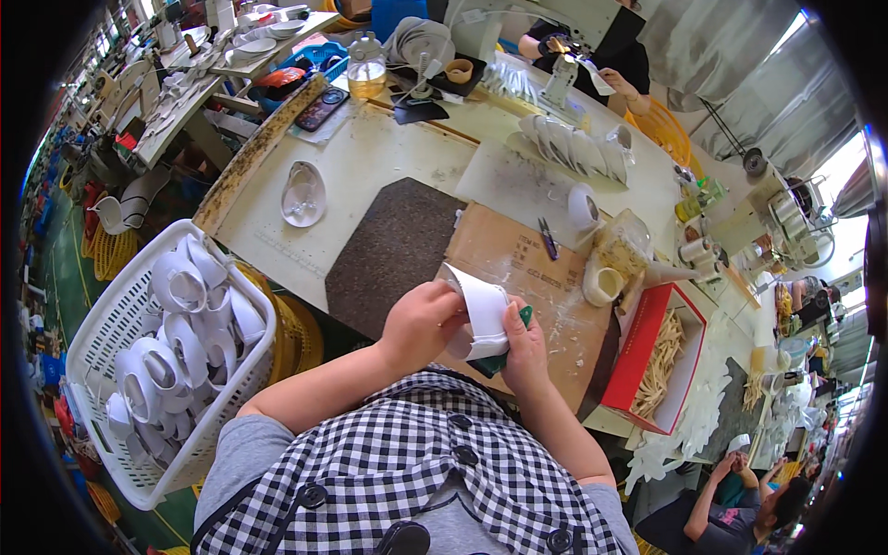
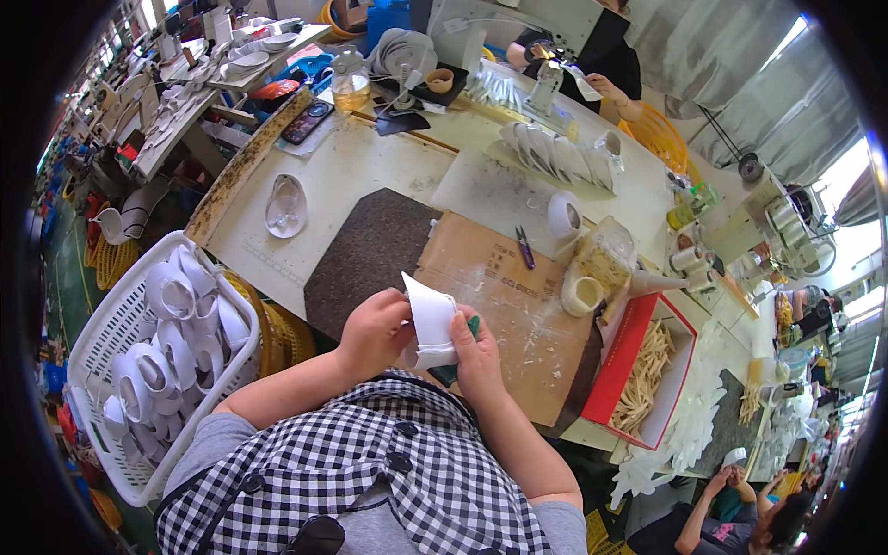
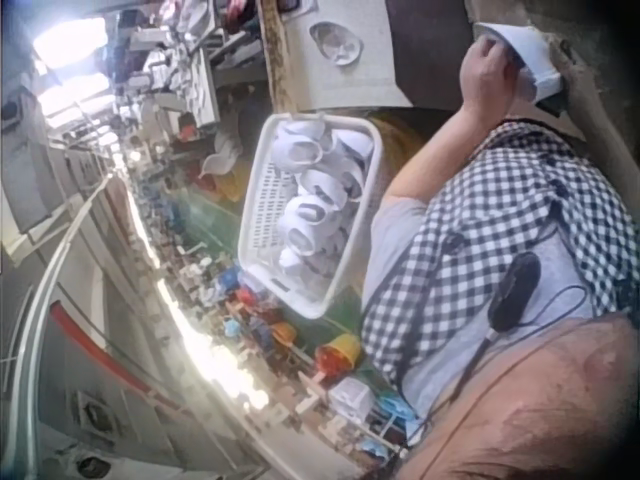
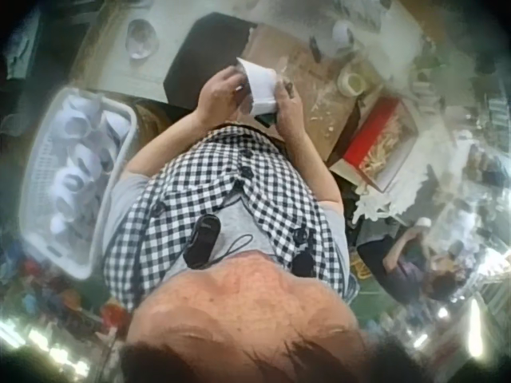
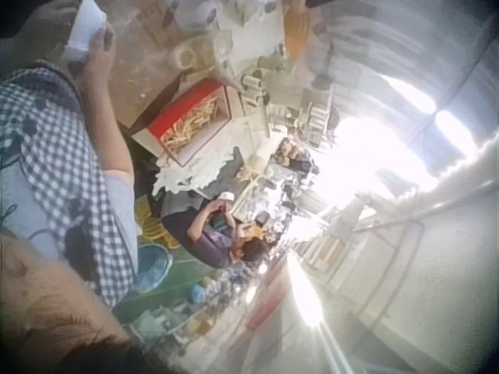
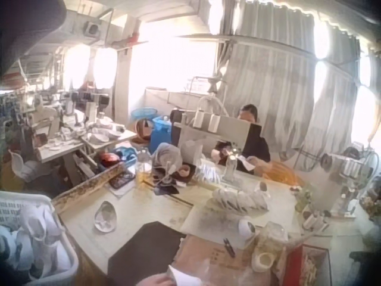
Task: Applying glue to shoe upper components using a brush in a manufacturing setting.
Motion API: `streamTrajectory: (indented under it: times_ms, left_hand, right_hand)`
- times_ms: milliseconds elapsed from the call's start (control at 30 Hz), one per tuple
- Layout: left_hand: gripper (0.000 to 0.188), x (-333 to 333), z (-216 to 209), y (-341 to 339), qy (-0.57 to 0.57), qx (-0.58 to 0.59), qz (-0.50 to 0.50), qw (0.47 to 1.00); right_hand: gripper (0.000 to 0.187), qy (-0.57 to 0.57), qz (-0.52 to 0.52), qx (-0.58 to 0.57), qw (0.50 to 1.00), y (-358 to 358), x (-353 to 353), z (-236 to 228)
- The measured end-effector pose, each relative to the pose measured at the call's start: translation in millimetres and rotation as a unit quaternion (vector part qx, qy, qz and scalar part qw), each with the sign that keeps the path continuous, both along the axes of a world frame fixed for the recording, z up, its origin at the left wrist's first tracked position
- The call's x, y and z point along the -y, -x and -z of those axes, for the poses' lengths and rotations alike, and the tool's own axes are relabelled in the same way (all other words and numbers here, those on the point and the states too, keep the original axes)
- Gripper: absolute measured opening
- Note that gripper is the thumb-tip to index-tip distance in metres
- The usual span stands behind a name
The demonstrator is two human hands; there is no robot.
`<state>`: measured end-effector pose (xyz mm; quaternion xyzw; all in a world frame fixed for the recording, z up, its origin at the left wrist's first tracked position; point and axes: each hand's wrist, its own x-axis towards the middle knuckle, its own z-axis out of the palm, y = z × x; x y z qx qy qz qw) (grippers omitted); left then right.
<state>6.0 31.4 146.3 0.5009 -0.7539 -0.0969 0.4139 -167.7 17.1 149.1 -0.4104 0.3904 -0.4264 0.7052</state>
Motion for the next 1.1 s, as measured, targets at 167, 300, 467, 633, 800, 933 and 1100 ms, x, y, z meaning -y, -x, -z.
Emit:
streamTrajectory:
  times_ms: [167, 300, 467, 633, 800, 933, 1100]
  left_hand:
    - [0.008, 7.3, 14.2, 6.8, -0.319, -0.526, -0.038, 0.788]
    - [0.014, 21.4, 2.7, 17.5, -0.405, -0.58, -0.005, 0.707]
    - [0.042, 27.6, -5.4, 2.8, -0.506, -0.694, 0.102, 0.502]
    - [0.04, 18.9, 4.9, -7.1, -0.471, -0.657, 0.088, 0.583]
    - [0.044, 25.6, 28.4, -4.9, -0.448, -0.609, -0.025, 0.654]
    - [0.046, 27.6, 37.2, -15.5, -0.448, -0.648, -0.043, 0.614]
    - [0.049, 19.1, 27.6, 8.3, -0.478, -0.626, 0.021, 0.615]
  right_hand:
    - [0.026, 0.083, -0.005, 0.016, 0.996, 33.3, -8.7, -5.5]
    - [0.017, 0.377, -0.088, -0.151, 0.909, 24.2, -5.6, -23.3]
    - [0.027, 0.549, -0.109, -0.371, 0.741, 18.2, -0.8, -21.2]
    - [0.03, 0.551, -0.143, -0.415, 0.71, 10.0, 5.7, -10.8]
    - [0.033, 0.553, -0.049, -0.393, 0.733, 12.8, 6.1, 12.7]
    - [0.036, 0.437, 0.045, -0.367, 0.82, 23.4, 15.7, 8.6]
    - [0.043, 0.456, -0.052, -0.485, 0.745, 16.4, 38.4, 11.4]
